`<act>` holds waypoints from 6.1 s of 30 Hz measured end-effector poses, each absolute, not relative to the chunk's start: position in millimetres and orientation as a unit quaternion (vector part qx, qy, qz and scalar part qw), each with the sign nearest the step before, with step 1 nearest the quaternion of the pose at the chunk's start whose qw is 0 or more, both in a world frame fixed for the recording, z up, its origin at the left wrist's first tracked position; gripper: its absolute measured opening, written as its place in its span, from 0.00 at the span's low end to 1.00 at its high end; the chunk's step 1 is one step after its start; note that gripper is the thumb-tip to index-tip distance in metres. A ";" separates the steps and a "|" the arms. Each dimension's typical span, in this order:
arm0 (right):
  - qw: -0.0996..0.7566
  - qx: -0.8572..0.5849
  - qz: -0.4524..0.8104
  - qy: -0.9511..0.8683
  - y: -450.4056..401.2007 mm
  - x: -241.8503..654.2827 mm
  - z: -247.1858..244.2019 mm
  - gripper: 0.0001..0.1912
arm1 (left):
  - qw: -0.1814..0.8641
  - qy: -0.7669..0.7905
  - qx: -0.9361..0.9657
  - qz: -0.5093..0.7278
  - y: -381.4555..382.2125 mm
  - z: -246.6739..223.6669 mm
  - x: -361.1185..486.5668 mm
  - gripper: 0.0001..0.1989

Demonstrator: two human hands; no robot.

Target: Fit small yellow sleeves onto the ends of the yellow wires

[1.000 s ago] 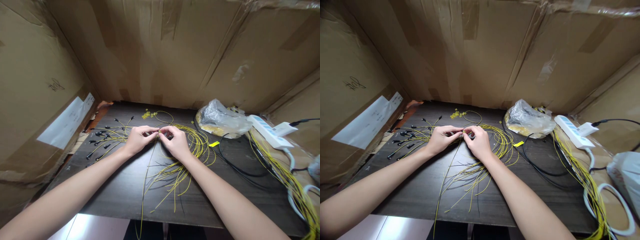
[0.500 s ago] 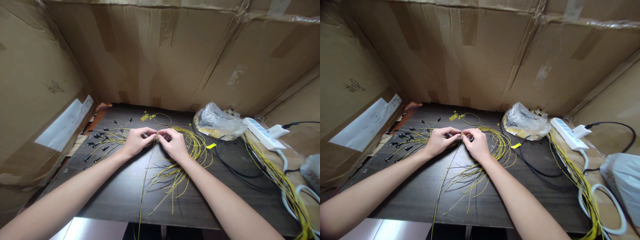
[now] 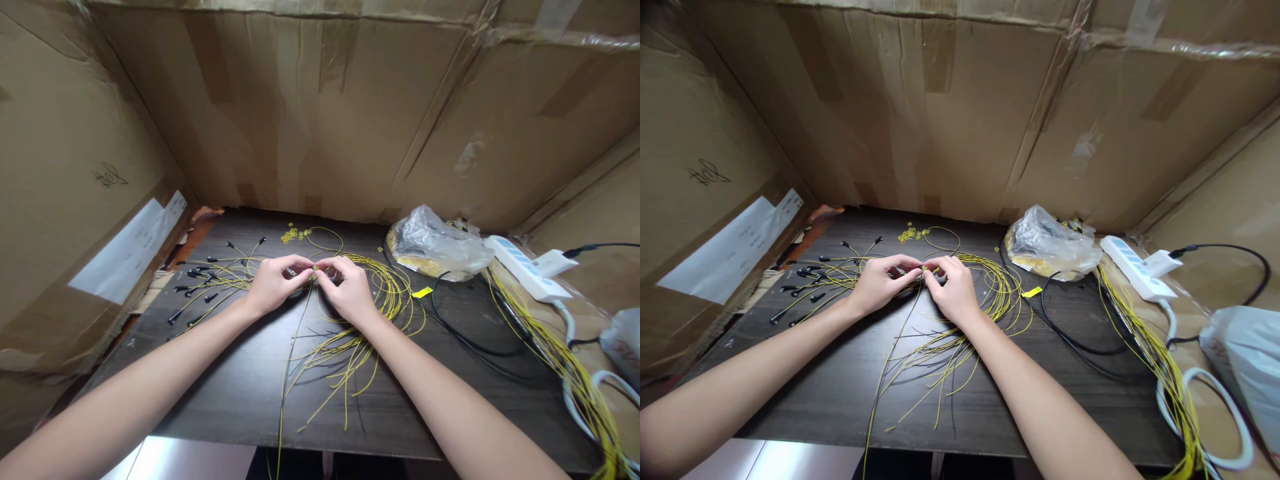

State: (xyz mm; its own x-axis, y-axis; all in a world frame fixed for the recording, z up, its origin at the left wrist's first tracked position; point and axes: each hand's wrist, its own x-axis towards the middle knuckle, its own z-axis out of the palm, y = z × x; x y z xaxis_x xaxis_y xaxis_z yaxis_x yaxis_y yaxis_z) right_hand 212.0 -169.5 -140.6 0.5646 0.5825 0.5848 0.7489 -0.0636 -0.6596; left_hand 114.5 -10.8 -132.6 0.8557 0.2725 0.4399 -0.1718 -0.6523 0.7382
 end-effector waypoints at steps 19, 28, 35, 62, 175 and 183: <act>0.459 -0.746 -0.071 -0.478 -169.6 216.8 -142.7 0.12 | 0.334 -0.015 0.897 0.288 -11.4 -133.5 115.2 0.07; 0.414 -0.765 -0.077 -0.488 -168.3 218.6 -145.8 0.17 | 0.340 -0.026 0.899 0.274 -11.5 -130.8 114.1 0.08; 0.417 -0.760 -0.055 -0.496 -167.1 219.0 -147.4 0.17 | 0.355 -0.029 0.894 0.271 -12.4 -131.0 114.4 0.08; 0.557 -0.726 0.037 -0.400 -170.6 214.3 -140.2 0.07 | 0.431 0.041 0.866 0.250 -10.4 -132.5 116.4 0.08; 0.549 -0.712 0.020 -0.437 -168.7 211.0 -142.7 0.10 | 0.307 -0.034 0.912 0.268 -6.0 -137.4 117.8 0.07; 0.554 -0.703 0.043 -0.444 -168.6 212.1 -145.1 0.11 | 0.334 -0.043 0.909 0.246 -5.3 -134.9 117.8 0.08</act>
